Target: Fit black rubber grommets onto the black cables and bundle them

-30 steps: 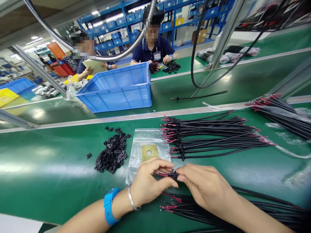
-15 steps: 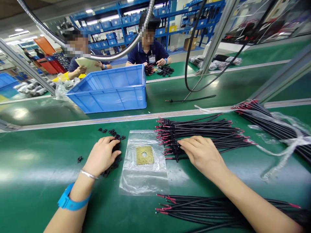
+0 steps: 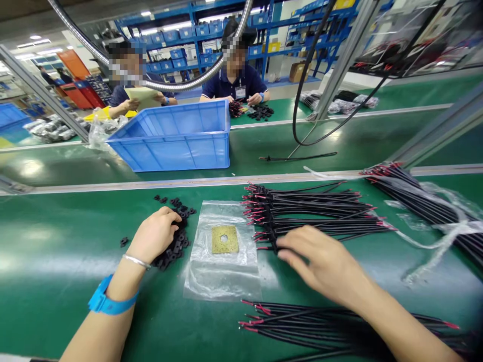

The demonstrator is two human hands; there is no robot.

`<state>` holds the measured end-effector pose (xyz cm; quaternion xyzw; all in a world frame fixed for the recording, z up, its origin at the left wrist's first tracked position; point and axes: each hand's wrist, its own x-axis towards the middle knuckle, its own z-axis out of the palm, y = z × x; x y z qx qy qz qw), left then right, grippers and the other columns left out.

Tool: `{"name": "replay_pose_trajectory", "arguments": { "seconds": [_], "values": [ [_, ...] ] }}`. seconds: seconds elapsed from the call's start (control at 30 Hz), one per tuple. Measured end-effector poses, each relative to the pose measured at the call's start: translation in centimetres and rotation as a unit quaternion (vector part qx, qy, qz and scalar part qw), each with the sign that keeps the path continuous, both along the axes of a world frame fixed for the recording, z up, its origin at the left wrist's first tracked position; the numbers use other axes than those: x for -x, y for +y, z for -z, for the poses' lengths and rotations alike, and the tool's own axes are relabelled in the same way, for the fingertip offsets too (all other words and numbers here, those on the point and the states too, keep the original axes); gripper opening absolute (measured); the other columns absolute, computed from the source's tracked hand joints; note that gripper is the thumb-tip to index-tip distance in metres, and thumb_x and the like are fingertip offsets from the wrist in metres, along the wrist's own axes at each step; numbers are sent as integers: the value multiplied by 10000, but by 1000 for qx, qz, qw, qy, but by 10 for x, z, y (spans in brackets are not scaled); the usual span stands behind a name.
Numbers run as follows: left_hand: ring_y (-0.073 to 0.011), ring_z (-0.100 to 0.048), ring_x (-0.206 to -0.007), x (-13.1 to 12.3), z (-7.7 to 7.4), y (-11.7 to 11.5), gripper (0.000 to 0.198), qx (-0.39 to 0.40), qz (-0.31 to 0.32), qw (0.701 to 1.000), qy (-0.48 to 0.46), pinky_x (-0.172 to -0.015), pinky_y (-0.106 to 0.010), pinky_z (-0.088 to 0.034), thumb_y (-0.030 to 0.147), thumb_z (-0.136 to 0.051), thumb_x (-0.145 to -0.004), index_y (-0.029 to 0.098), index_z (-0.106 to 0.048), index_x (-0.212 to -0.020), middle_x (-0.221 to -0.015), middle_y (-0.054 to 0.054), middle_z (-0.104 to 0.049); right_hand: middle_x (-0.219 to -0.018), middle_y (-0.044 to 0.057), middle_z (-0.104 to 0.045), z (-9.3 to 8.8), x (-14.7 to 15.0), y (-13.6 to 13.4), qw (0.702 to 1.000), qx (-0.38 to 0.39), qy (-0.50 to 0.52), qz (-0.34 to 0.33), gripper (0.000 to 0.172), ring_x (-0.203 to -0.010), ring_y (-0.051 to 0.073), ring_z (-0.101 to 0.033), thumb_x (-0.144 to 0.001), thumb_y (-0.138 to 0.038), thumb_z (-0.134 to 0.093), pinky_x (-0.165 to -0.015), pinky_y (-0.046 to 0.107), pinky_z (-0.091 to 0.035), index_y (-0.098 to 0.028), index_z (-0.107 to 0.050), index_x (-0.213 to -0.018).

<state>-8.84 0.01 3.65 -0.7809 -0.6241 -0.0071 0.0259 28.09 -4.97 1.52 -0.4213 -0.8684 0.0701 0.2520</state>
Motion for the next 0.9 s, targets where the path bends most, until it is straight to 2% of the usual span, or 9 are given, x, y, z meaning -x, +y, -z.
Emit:
{"name": "replay_pose_trajectory", "arguments": {
  "seconds": [0.07,0.17,0.37,0.47,0.57,0.63,0.7,0.8,0.9],
  "values": [
    [-264,-660,-907,-2,0,0,257,-1,2,1000,17,-807,-360,-506,140,-459,-837,179,-691,-943,-1021,-92,-680,-831,5,-648,-9,9,-18,980,171,-60,-82,42,-825,178,-592,-843,-250,-648,-719,288,-475,-225,-645,-878],
    [-282,-635,-896,-5,1,1,244,-15,12,1000,23,-833,-399,-488,142,-430,-845,159,-666,-902,-959,-111,-675,-852,4,-633,-15,20,-37,933,319,-133,-106,186,-841,200,-605,-716,-239,-743,-713,294,-486,-209,-588,-815],
    [-239,-597,-844,-13,-8,-1,98,-47,-4,986,-161,-810,-390,-483,206,-484,-834,183,-578,-821,-877,-73,-643,-881,17,-621,-13,21,-43,932,313,-143,-116,124,-862,208,-604,-804,-89,-523,-782,343,-485,-213,-525,-809],
    [-163,-609,-687,-26,-10,-6,105,52,-49,906,-418,-648,-301,-509,276,-531,-851,182,-576,-867,-790,-22,-640,-886,27,-617,-11,19,-42,935,301,-137,-130,126,-833,210,-609,-839,-98,-477,-742,342,-490,-218,-512,-837],
    [-122,-654,-657,-41,-7,-11,204,163,-70,742,-647,-586,-232,-531,314,-655,-803,170,-611,-941,-804,-6,-665,-848,15,-602,-12,18,-37,942,291,-101,-129,98,-753,187,-600,-917,-181,-423,-662,316,-478,-230,-482,-856],
    [-126,-693,-697,-49,-3,-14,256,211,-89,658,-718,-630,-219,-562,297,-750,-735,156,-656,-927,-814,-11,-692,-829,2,-591,-13,17,-32,952,277,-62,-114,118,-707,166,-582,-957,-225,-381,-630,299,-460,-239,-466,-876],
    [-149,-720,-768,-56,0,-17,301,258,-104,606,-745,-708,-226,-582,258,-815,-672,142,-693,-922,-832,-30,-723,-819,-9,-582,-14,16,-27,962,256,-15,-95,120,-687,148,-564,-975,-249,-365,-627,286,-445,-244,-459,-900],
    [-160,-729,-797,-63,4,-22,403,287,-103,582,-754,-726,-219,-587,233,-866,-603,142,-713,-963,-857,-49,-752,-792,-17,-564,-15,15,-22,971,225,33,-75,100,-662,132,-538,-974,-256,-386,-608,267,-423,-240,-450,-898],
    [-140,-709,-633,-71,10,-25,327,261,-92,629,-727,-609,-213,-582,320,-846,-637,117,-716,-857,-706,-47,-742,-776,-16,-552,-14,14,-20,976,197,57,-70,92,-651,125,-522,-966,-242,-402,-593,257,-409,-231,-453,-891]
  ]
}}
